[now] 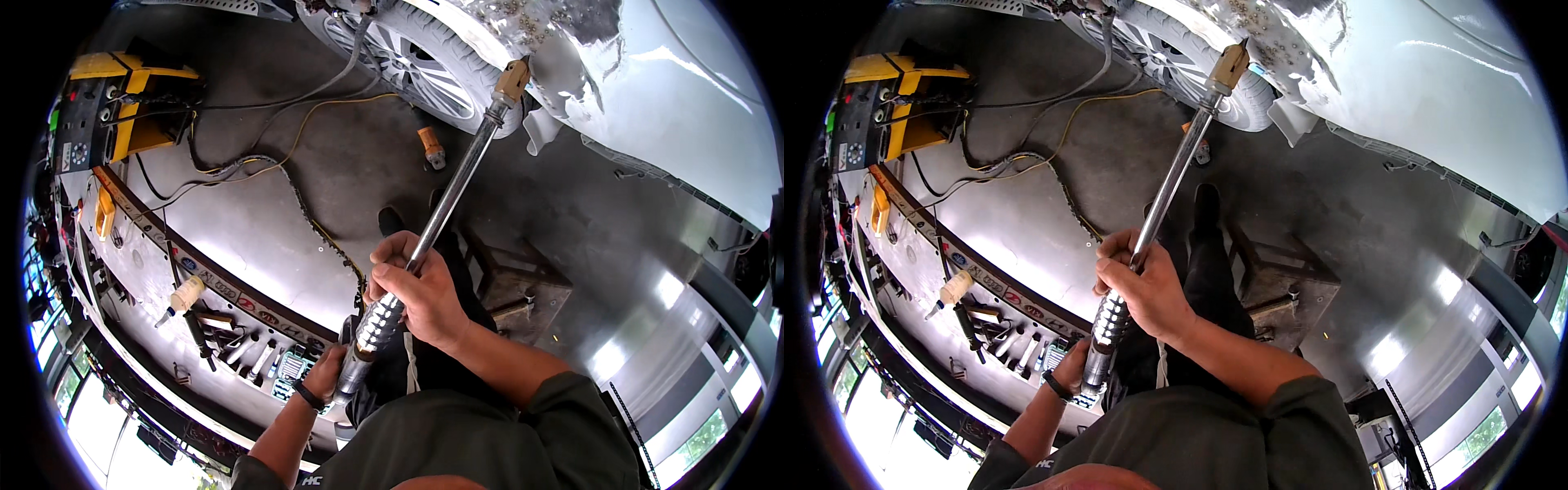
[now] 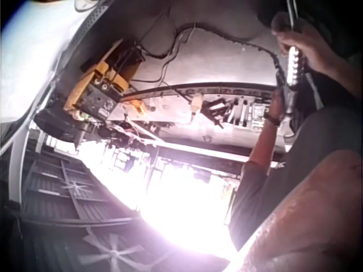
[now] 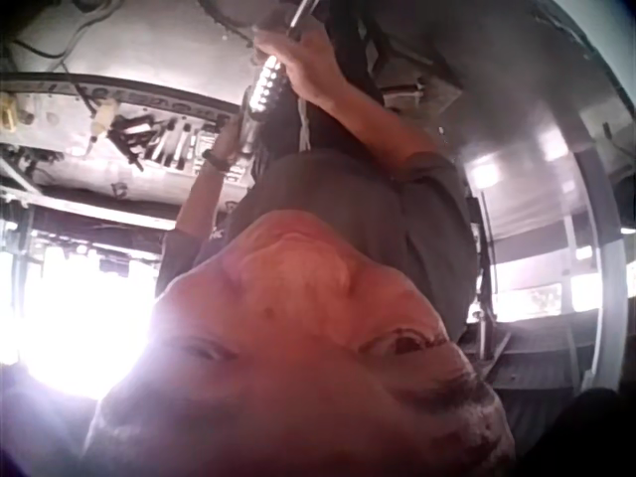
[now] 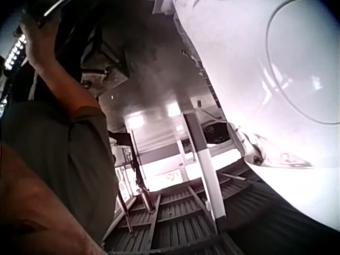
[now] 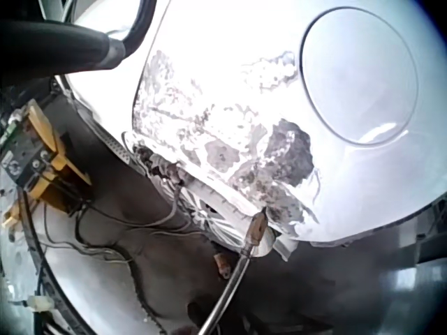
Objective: The person picks up a slide hammer dent puller and repeatedly welds and pulls the damaged rear fender of a car to repair the dented metal.
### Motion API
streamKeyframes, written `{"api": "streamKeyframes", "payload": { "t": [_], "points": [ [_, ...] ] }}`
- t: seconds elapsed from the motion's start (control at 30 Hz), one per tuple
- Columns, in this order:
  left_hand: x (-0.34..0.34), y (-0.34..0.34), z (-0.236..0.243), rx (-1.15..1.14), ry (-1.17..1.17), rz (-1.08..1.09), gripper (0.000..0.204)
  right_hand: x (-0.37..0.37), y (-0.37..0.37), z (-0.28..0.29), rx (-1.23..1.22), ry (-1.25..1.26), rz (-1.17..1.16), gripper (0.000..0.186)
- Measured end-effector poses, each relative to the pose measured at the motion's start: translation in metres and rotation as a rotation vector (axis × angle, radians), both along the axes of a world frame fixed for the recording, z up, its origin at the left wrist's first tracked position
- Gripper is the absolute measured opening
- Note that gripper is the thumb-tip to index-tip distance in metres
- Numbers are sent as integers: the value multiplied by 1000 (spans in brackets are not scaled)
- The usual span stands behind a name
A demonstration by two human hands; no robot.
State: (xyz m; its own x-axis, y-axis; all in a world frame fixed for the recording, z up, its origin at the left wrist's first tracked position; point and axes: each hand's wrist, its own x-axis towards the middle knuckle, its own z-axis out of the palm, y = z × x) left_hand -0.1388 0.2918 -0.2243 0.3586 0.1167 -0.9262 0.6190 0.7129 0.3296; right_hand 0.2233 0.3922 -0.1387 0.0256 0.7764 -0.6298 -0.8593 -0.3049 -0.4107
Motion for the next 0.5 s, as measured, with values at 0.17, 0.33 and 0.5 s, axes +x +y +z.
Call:
{"api": "streamKeyframes", "payload": {
  "t": [0.17, 0.33, 0.5],
  "points": [
    [57, 41, 51, -332, 107, 453, 35, 2, 5, 3, -4, -14, 0, 19],
    [31, 27, 42, -158, 14, 263, 35, 2, 9, 7, 15, -22, 28, 15],
    [45, 37, 58, -240, 32, 370, 35, 2, 9, 10, 26, 35, 9, 17]
  ]
}}
